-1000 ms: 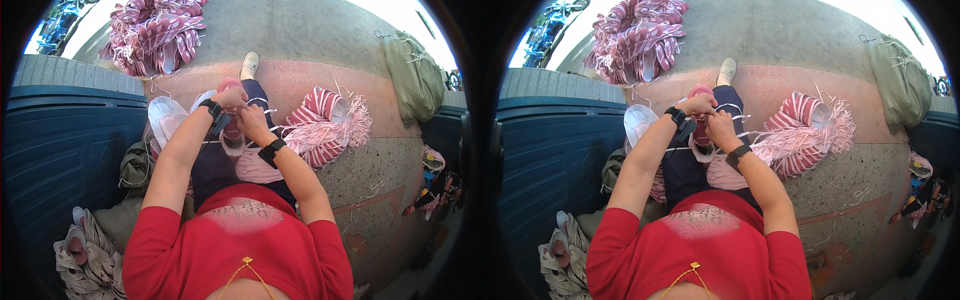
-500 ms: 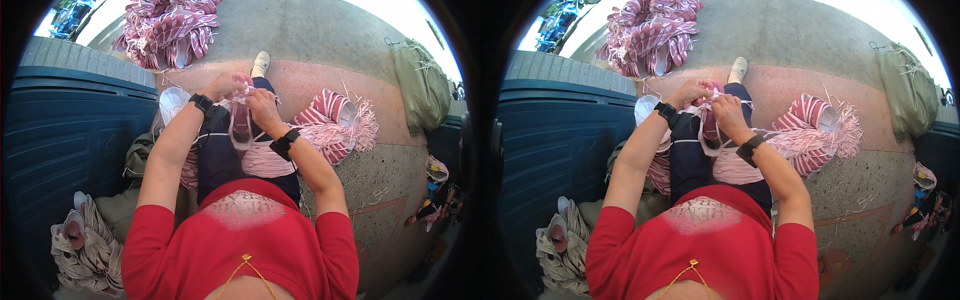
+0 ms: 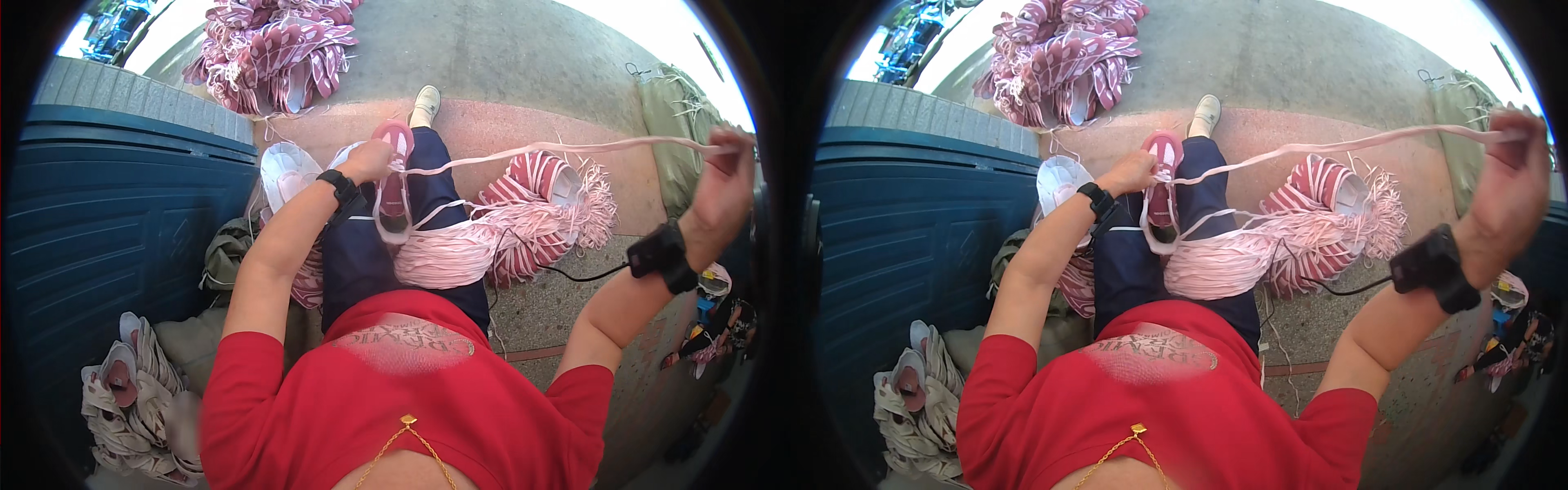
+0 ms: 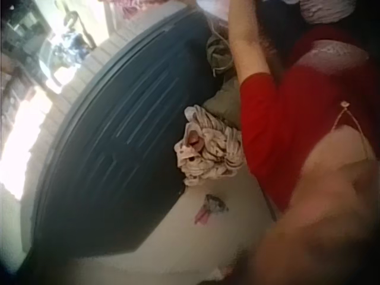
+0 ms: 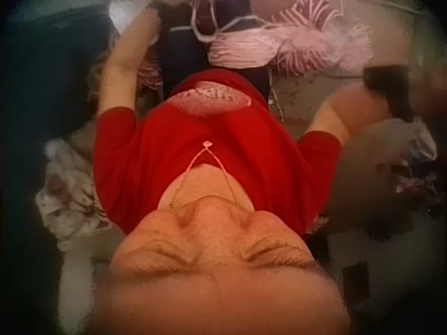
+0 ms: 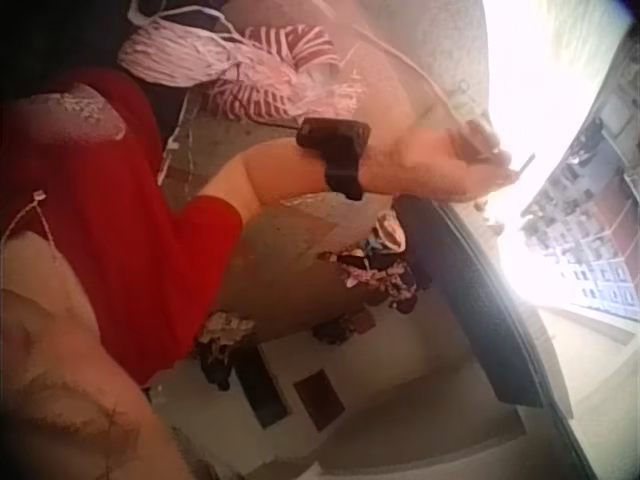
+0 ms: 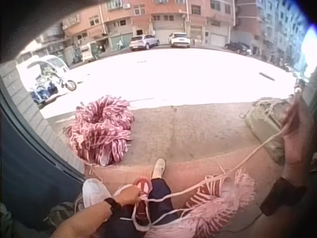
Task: The person is tying laces on pink shoes in an outdoor manufacturing or finishing area.
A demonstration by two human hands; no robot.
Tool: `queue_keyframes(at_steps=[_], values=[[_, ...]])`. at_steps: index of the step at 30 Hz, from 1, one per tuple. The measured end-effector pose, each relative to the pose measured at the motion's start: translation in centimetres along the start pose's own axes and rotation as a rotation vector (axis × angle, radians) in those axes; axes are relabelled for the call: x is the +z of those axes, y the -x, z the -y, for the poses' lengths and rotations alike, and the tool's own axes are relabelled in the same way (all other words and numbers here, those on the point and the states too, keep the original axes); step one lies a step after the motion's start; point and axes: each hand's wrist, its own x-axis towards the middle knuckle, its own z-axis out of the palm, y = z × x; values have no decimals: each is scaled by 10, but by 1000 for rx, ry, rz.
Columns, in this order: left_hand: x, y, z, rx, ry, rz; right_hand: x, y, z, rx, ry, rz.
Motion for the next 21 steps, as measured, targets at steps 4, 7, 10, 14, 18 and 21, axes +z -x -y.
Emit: queue_keyframes(at_steps=[4, 7, 10, 14, 18, 21], values=[[16, 12, 9, 103, 13, -225, 57, 112, -163, 804, 28, 288], [20, 17, 10, 121, -32, -253, 104, 218, -246, 797, 342, 812], [17, 21, 10, 102, -37, -261, 126, 280, -287, 404, 735, 920], [13, 23, 2, 234, -62, -295, 134, 290, -305, 477, 1010, 1048], [16, 9, -11, 390, -241, -189, 121, 290, -291, 507, 1028, 1145], [15, -5, -8, 428, -309, -125, 109, 297, -278, 558, 1032, 1113]])
